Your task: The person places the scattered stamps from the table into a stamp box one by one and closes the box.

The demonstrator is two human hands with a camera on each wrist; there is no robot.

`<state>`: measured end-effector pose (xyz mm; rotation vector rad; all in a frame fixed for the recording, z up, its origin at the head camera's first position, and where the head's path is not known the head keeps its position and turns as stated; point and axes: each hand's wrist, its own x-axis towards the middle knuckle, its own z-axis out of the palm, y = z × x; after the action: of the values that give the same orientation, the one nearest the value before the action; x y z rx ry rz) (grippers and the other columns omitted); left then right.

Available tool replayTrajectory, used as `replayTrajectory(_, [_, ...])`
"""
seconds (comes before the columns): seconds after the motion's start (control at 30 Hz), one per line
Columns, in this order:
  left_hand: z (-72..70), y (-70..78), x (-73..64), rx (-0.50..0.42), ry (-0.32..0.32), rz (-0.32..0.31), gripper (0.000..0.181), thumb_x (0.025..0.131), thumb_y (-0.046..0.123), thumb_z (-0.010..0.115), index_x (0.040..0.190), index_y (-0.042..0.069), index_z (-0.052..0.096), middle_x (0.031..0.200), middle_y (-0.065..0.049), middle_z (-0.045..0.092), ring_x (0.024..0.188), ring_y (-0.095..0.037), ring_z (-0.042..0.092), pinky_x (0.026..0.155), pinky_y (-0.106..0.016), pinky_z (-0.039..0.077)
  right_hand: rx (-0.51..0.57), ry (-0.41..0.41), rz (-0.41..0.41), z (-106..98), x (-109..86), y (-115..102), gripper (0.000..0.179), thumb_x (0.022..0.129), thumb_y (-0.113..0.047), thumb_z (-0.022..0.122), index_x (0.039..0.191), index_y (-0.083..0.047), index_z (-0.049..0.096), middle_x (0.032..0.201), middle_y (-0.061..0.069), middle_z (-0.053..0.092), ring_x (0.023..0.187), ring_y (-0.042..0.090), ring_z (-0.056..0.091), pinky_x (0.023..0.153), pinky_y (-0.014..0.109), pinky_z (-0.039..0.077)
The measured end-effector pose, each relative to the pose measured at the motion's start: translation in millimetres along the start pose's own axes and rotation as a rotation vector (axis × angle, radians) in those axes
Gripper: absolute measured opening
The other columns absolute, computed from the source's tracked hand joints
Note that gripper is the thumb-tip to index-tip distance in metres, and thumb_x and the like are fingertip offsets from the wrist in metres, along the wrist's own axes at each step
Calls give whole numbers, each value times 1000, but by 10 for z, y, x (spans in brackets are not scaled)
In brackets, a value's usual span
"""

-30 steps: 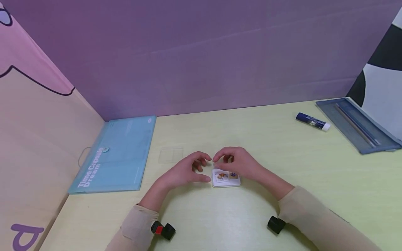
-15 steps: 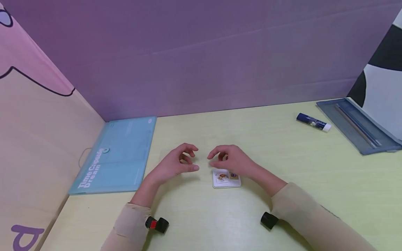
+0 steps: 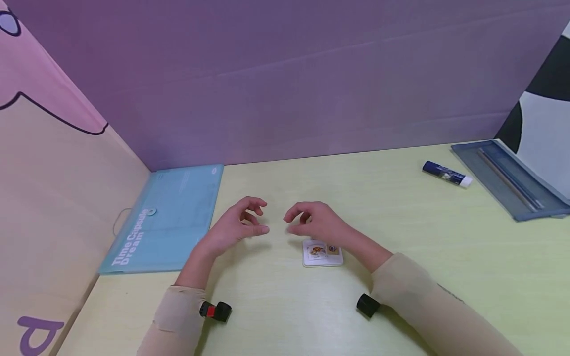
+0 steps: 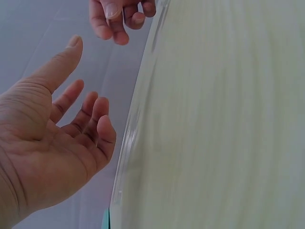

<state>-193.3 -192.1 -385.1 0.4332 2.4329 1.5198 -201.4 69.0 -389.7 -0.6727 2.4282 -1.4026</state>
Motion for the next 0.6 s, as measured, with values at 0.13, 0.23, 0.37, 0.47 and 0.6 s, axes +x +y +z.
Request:
replayTrajectory(0.13, [-52, -14, -12, -11, 18, -11, 57, 88, 20, 81, 138, 12, 54, 125, -16, 53, 102, -27, 60, 72, -38, 49, 7, -21, 16, 26, 46, -15, 24, 91, -17, 76, 113, -11, 71, 106, -1, 68, 89, 22, 59, 79, 35, 48])
replayTrajectory(0.23, [-95, -42, -16, -9, 33, -19, 58, 88, 20, 80, 139, 12, 53, 125, -16, 53, 103, -27, 60, 73, -38, 48, 10, -34, 22, 43, 80, -7, 25, 91, -16, 77, 114, -10, 71, 108, 1, 68, 88, 22, 58, 80, 34, 49])
replayTrajectory(0.37, [-168, -95, -19, 2, 57, -30, 58, 88, 20, 80, 139, 11, 53, 124, -17, 53, 102, -28, 58, 73, -38, 46, 15, -34, 27, 66, 121, -13, 25, 91, -16, 77, 114, -10, 70, 107, 2, 67, 87, 22, 59, 79, 34, 49])
replayTrajectory(0.47, [-229, -134, -25, 8, 78, -36, 58, 88, 17, 81, 138, 9, 53, 122, -19, 52, 100, -29, 57, 74, -37, 45, 25, -30, 22, 90, 160, -16, 25, 90, -14, 77, 114, -10, 70, 105, 2, 67, 86, 22, 59, 79, 33, 49])
replayTrajectory(0.6, [-308, -173, -44, 18, 106, -46, 59, 88, 15, 80, 139, 6, 52, 123, -20, 51, 100, -29, 56, 76, -37, 45, 26, -26, 11, 135, 220, -20, 25, 90, -12, 77, 114, -9, 70, 105, 3, 66, 86, 22, 58, 76, 31, 49])
